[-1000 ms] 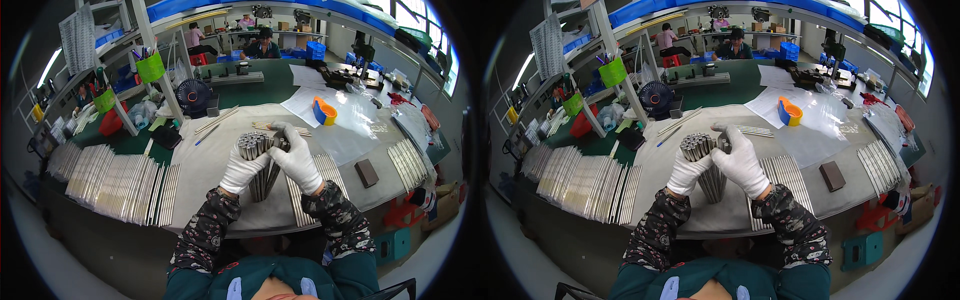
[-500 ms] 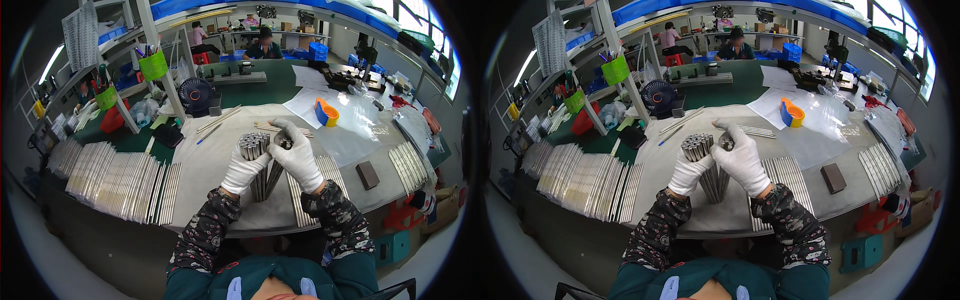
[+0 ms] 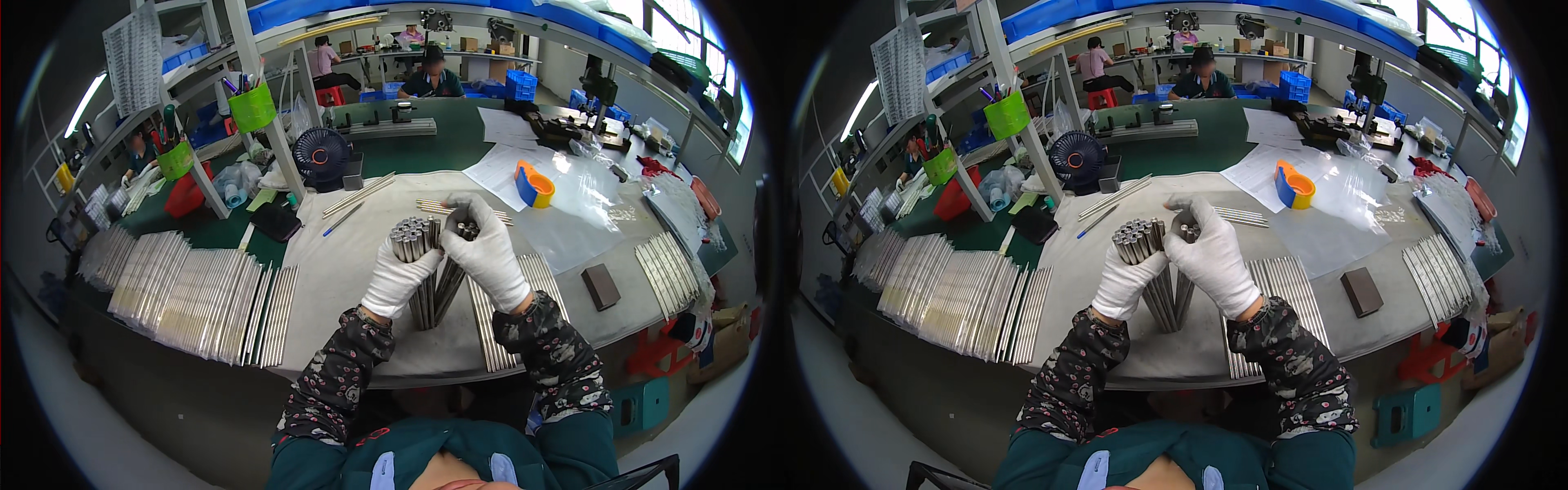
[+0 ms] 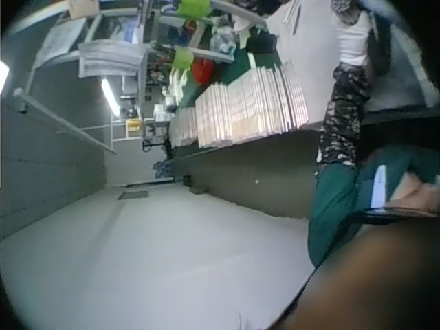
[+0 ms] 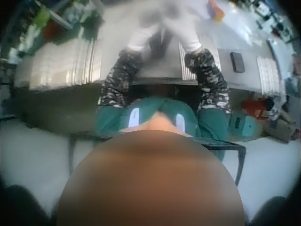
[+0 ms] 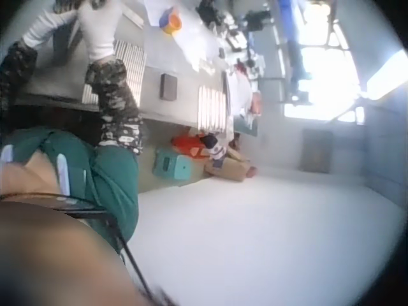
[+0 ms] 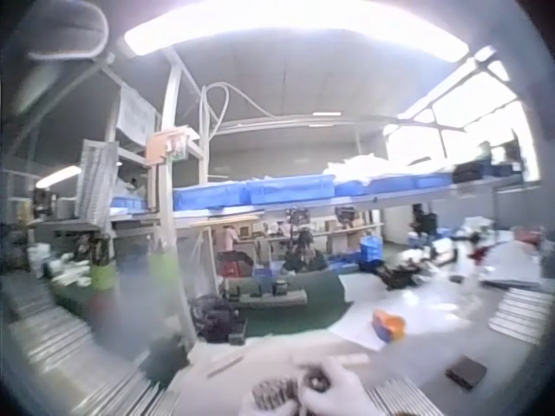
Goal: Sanding the ends of a batch of metal rods and then bundling them into a plastic bag.
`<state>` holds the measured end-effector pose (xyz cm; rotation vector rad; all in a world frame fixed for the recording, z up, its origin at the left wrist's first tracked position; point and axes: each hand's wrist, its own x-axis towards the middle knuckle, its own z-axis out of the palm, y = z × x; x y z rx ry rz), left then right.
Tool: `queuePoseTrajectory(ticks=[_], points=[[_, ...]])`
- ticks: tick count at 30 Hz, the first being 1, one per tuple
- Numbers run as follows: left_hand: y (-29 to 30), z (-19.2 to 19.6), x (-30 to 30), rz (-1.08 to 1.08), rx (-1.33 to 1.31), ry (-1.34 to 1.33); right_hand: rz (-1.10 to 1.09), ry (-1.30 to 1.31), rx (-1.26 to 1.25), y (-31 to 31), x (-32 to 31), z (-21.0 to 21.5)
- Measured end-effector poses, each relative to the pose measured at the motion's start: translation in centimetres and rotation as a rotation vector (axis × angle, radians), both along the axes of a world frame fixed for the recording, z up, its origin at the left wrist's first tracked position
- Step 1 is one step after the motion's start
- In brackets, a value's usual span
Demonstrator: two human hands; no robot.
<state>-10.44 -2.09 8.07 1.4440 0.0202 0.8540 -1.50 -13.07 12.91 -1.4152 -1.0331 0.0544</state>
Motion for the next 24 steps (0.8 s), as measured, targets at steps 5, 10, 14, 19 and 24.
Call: queuePoseTrajectory(ticks=[5, 10, 14, 19, 24], points=[[-0.1, 0.2, 0.4, 0.029, 0.029, -0.019, 0.020, -0.311, 0.044, 0.2, 0.4, 0.1], [0.3, -0.1, 0.4, 0.049, 0.149, -0.010, -0.021, -0.136, 0.054, 0.2, 0.2, -0.5], [-0.2, 0.0, 0.2, -0.019, -0.053, -0.044, 0.061, -0.015, -0.053, -0.4, -0.3, 1.0], [-0.4, 0.2, 0.2, -0.021, -0.049, -0.055, 0.007, -0.292, 0.024, 0.1, 0.0, 0.4], [0.0, -0.2, -0.3, -0.007, -0.064, 0.060, 0.157, 0.062, 0.003, -0.2, 0.0, 0.4]])
